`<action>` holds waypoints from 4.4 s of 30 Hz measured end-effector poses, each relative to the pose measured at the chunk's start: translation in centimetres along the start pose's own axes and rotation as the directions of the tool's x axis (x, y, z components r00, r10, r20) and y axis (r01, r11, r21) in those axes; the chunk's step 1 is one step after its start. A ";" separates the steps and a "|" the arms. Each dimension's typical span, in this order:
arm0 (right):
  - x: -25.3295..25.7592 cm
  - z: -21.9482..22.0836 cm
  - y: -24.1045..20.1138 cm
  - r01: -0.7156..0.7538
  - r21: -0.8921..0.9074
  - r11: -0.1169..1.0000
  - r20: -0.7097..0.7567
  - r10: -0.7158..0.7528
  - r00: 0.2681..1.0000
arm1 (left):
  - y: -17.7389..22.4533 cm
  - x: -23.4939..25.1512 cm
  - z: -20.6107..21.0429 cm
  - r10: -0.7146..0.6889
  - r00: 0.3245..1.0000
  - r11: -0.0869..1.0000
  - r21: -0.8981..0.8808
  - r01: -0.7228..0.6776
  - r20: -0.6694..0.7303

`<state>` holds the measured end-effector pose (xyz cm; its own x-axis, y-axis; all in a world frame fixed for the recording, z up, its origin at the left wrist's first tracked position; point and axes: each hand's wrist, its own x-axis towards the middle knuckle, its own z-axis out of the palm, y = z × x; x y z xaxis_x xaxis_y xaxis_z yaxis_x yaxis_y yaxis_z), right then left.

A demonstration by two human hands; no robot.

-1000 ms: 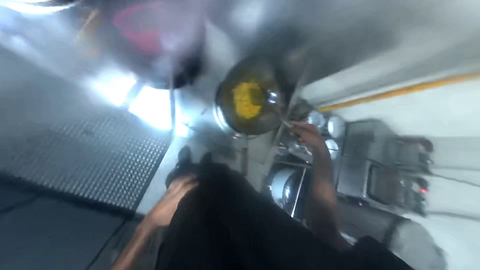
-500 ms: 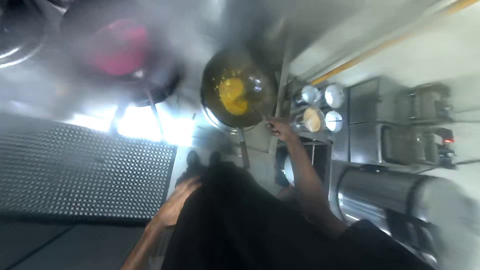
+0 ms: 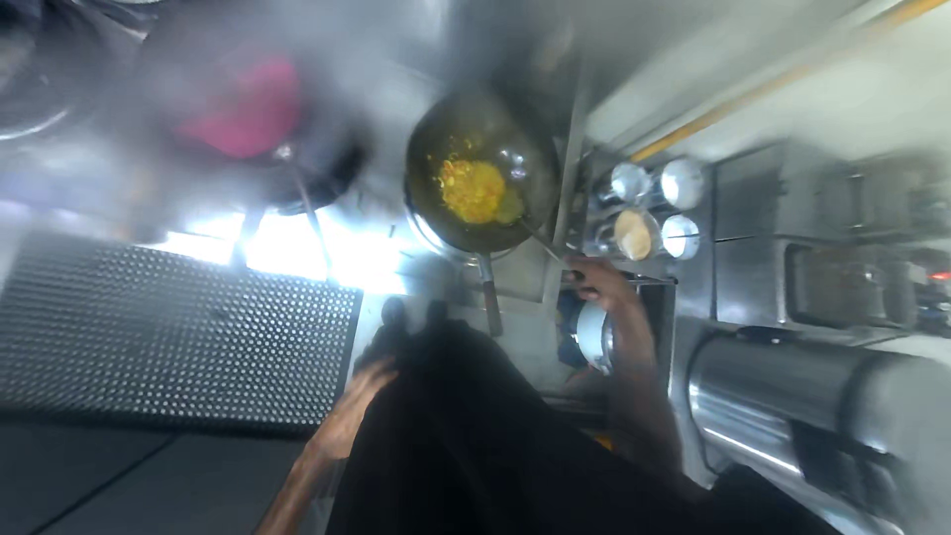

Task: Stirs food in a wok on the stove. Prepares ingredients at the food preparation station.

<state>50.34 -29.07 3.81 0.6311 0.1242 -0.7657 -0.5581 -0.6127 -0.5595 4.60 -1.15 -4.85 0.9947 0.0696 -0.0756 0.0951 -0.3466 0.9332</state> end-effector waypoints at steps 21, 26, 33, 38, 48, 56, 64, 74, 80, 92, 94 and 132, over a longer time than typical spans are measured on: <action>-1.0 8.4 2.3 -0.047 0.433 0.900 0.030 0.037 0.999 | -0.1 -0.6 0.8 0.023 1.000 1.000 -0.005 -0.023 -0.021; 0.2 12.9 0.8 -0.071 0.581 0.811 0.133 -0.009 0.991 | -0.2 0.2 0.7 0.033 0.999 0.999 0.007 -0.033 0.014; -1.7 7.8 0.9 0.327 -0.272 0.905 -0.113 -0.367 0.923 | -0.1 -0.4 0.5 0.024 1.000 1.000 -0.002 -0.024 0.011; -1.5 6.6 2.8 0.222 0.097 0.970 -0.224 -0.196 0.955 | -0.2 -0.6 0.7 0.009 1.000 1.000 -0.006 -0.009 -0.007; 1.3 12.8 1.5 -0.137 0.611 0.780 0.188 0.025 0.982 | -0.8 0.0 0.3 0.033 0.999 0.999 -0.027 -0.032 0.038; -0.9 7.0 2.3 0.243 -0.125 0.962 -0.107 -0.257 0.961 | 0.0 -0.8 0.3 0.037 0.999 0.999 -0.007 -0.037 -0.015; -3.0 6.1 2.0 -0.200 0.402 0.894 0.160 0.146 0.976 | -0.5 -0.8 0.4 0.032 0.999 0.999 -0.001 -0.032 -0.017; 0.3 9.5 0.4 0.283 -0.244 0.928 -0.011 -0.294 0.956 | -0.8 -0.7 0.7 0.035 0.999 0.999 0.014 -0.036 0.025; -2.0 5.2 1.3 0.147 -0.160 0.976 -0.100 -0.164 0.981 | -0.5 -1.3 0.9 0.055 0.998 0.998 0.025 -0.054 -0.039; -0.7 11.0 1.1 0.218 -0.138 0.966 0.017 -0.217 0.976 | 0.8 -0.5 0.4 0.002 0.999 1.000 0.000 -0.002 0.051; -2.4 8.9 1.7 0.306 -0.357 0.883 -0.011 -0.332 0.943 | -0.4 -0.8 0.8 0.056 0.998 0.998 0.014 -0.056 0.008; -0.9 10.8 2.4 0.290 -0.227 0.930 0.004 -0.297 0.955 | 0.2 -1.0 1.3 0.088 0.996 0.996 0.010 -0.088 0.029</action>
<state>42.54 -22.23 -0.28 0.7661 0.3036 -0.5664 -0.2137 -0.7108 -0.6701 3.67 -2.53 -5.10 0.9999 0.0119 -0.0031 0.0072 -0.3609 0.9326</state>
